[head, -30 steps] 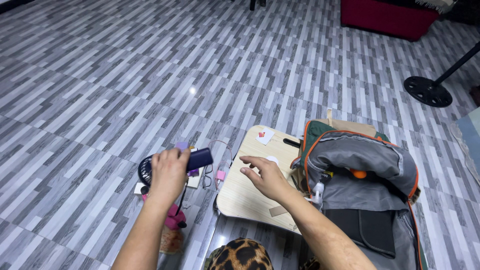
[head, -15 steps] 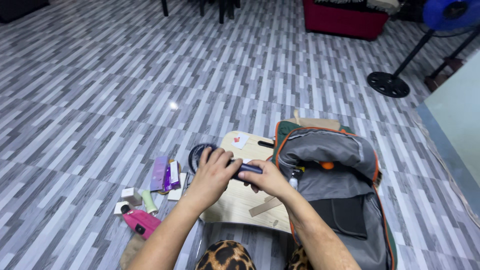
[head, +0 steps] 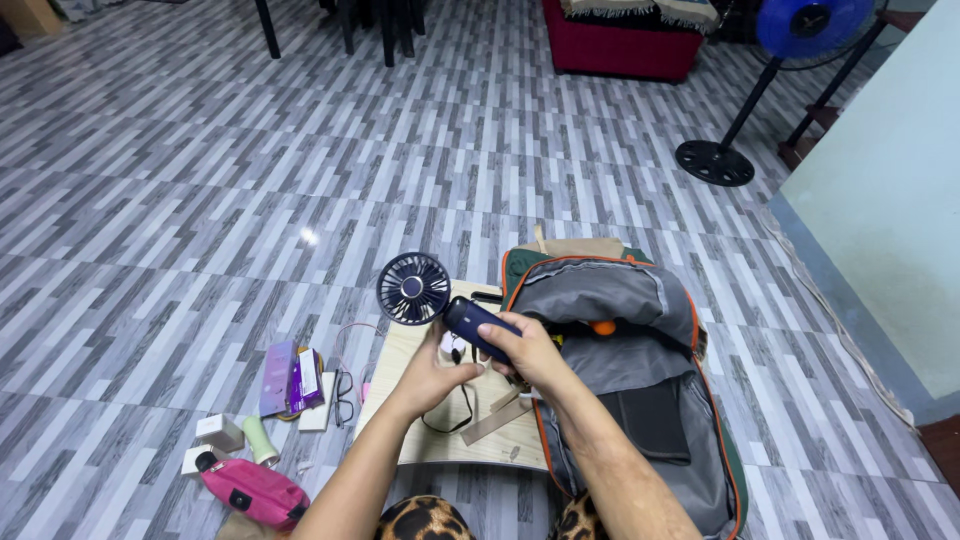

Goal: The person packs a small zippered pouch with assorted toiletry items, then places the pouch, a folded towel, bottles, a small handheld fan, a box, and a pair of glasses into an open backpack on the floor, and zips the backpack compartments closed.

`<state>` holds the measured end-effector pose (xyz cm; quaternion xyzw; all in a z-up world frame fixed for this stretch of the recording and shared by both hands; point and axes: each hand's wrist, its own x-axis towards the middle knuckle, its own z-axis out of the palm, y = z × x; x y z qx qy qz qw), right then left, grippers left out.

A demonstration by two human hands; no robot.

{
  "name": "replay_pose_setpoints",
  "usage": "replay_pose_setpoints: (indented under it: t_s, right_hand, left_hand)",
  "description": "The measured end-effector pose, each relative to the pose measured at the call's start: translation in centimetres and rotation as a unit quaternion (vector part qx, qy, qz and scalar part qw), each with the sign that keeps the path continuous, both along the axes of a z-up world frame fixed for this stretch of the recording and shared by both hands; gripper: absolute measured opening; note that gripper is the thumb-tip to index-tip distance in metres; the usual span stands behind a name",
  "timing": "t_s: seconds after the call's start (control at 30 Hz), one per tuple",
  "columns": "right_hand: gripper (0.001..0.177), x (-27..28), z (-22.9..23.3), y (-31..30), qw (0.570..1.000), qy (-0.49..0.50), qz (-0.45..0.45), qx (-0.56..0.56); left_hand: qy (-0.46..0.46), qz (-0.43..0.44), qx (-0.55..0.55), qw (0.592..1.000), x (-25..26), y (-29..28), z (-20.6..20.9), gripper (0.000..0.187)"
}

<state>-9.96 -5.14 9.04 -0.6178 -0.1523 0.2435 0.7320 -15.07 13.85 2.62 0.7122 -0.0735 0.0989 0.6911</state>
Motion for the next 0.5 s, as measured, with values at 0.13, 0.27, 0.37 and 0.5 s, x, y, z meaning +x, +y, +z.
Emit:
replay_pose_setpoints:
  t_s: [0.13,0.27,0.37,0.5]
  right_hand:
    - [0.027,0.2,-0.5,-0.1,1.0,-0.021,-0.004,-0.008]
    - [0.026,1.8,-0.7,-1.4,0.996,-0.05,-0.065,-0.03]
    - [0.028,2.6,-0.9,-2.2,0.985,-0.119,-0.114,-0.059]
    - [0.033,2.9,-0.3,-3.5,0.934,-0.241,-0.126,-0.232]
  left_hand:
    - [0.081,-0.075,0.021,0.994,1.1,-1.5,-1.2,0.043]
    - [0.11,-0.007,0.172,0.979,-1.1,-2.5,0.4,0.027]
    - [0.018,0.072,0.332,0.94,-3.8,-2.5,3.2,0.025]
    - [-0.052,0.097,0.408,0.906,-4.9,-0.9,8.2,0.022]
